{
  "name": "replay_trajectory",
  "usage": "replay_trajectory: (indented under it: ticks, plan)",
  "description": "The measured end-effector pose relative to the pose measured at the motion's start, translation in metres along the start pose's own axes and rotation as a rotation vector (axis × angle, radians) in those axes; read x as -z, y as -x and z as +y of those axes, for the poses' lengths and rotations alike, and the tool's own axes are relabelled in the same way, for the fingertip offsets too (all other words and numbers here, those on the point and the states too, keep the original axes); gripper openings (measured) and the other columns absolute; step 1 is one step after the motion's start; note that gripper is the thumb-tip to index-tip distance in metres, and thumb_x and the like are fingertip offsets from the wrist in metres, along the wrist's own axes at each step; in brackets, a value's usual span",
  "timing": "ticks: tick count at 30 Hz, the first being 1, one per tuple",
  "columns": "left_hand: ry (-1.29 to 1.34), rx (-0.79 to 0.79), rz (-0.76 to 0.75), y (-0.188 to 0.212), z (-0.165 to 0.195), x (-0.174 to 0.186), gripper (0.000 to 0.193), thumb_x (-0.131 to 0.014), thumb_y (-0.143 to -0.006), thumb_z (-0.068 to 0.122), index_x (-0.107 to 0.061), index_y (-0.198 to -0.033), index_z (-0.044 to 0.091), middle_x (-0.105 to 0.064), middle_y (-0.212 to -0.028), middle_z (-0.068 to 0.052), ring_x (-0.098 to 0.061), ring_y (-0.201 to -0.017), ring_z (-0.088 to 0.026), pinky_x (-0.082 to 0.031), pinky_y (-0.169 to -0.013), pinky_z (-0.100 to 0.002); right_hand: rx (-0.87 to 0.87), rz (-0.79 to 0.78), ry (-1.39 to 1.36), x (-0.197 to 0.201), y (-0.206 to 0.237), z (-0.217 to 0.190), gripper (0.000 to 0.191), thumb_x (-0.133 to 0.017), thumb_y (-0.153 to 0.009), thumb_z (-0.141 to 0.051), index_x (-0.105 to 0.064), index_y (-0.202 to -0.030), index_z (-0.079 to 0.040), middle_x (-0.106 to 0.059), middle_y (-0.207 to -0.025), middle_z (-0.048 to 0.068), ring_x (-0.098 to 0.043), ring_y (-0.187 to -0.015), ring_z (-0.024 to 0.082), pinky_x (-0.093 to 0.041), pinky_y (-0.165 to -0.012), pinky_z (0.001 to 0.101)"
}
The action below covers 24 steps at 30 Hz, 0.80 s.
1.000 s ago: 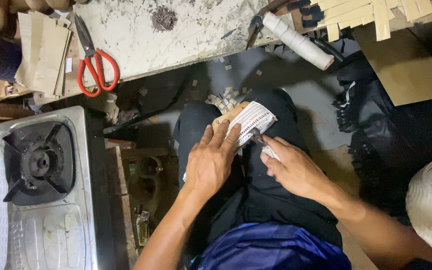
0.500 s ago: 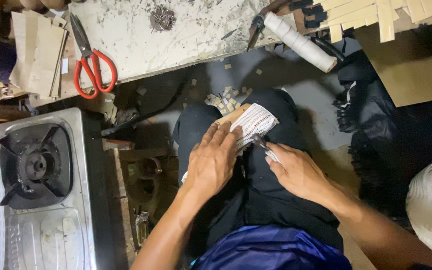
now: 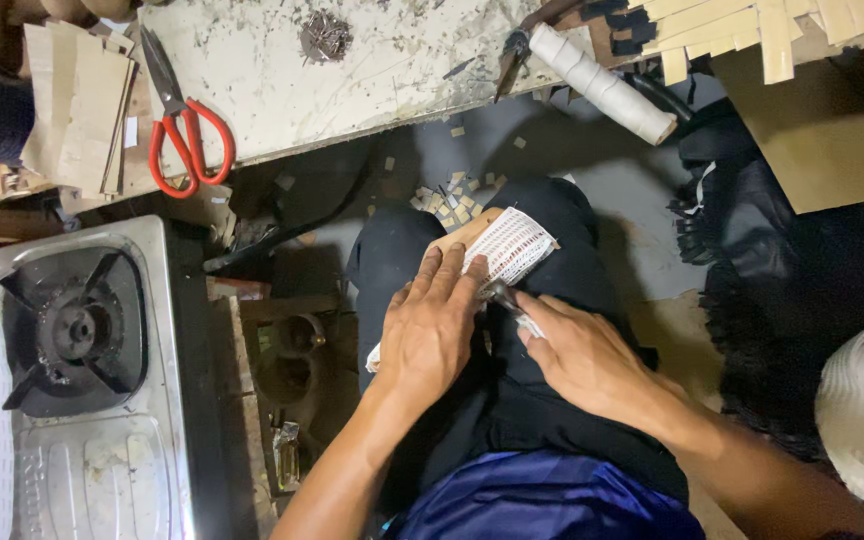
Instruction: The person sits at a workbench and works on a woven shoe upper fitted over a wooden last. They hold the shoe on their lap, use a small hammer to tap and set the upper, and use pliers to grip and tuck the material edges around the last, turning the shoe to work around its sides.
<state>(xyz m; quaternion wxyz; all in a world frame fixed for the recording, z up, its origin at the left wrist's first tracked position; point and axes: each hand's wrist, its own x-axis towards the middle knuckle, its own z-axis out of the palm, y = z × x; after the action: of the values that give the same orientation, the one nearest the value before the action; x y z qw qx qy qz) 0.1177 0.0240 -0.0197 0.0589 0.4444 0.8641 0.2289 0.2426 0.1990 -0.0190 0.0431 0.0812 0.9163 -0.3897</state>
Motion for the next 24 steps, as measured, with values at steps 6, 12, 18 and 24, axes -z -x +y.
replay_trajectory:
  ticks: [6,12,18,24]
  plan:
    - [0.130,0.018,-0.017,-0.004,-0.010,0.007,0.047,-0.069,-0.091,0.017,-0.060,-0.137,0.012,-0.056,-0.147,-0.021,-0.051,-0.137,-0.044,-0.048,-0.100,-0.054,-0.013,-0.003,0.067,-0.004,0.000,0.004,0.039,-0.059,-0.094,-0.016,-0.058,-0.130,-0.003,-0.070,-0.100,0.021,-0.068,-0.084,0.044,-0.054,-0.070,0.0511]
    - [0.197,0.128,-0.080,-0.016,-0.005,0.014,0.037,-0.065,-0.097,0.024,-0.062,-0.133,0.017,-0.064,-0.137,-0.013,-0.057,-0.132,-0.037,-0.051,-0.098,-0.053,-0.061,-0.020,0.159,-0.011,-0.004,0.008,0.039,-0.059,-0.093,-0.019,-0.059,-0.130,-0.006,-0.070,-0.098,0.019,-0.068,-0.082,0.044,-0.054,-0.071,0.0531]
    - [-0.015,0.059,-0.054,-0.017,0.003,0.007,0.053,-0.064,-0.091,0.021,-0.057,-0.144,0.018,-0.060,-0.138,-0.018,-0.054,-0.130,-0.042,-0.049,-0.093,-0.057,-0.062,-0.015,0.127,0.005,-0.008,0.020,0.044,-0.058,-0.094,-0.020,-0.055,-0.133,-0.002,-0.068,-0.101,0.020,-0.068,-0.081,0.043,-0.054,-0.069,0.0520]
    - [-0.009,-0.009,0.006,-0.014,-0.002,0.001,0.054,-0.067,-0.091,0.020,-0.057,-0.144,0.016,-0.061,-0.139,-0.019,-0.056,-0.130,-0.043,-0.048,-0.100,-0.052,-0.109,-0.035,0.171,0.017,-0.006,0.027,0.041,-0.058,-0.095,-0.021,-0.058,-0.132,-0.005,-0.068,-0.100,0.018,-0.068,-0.080,0.042,-0.054,-0.069,0.0514]
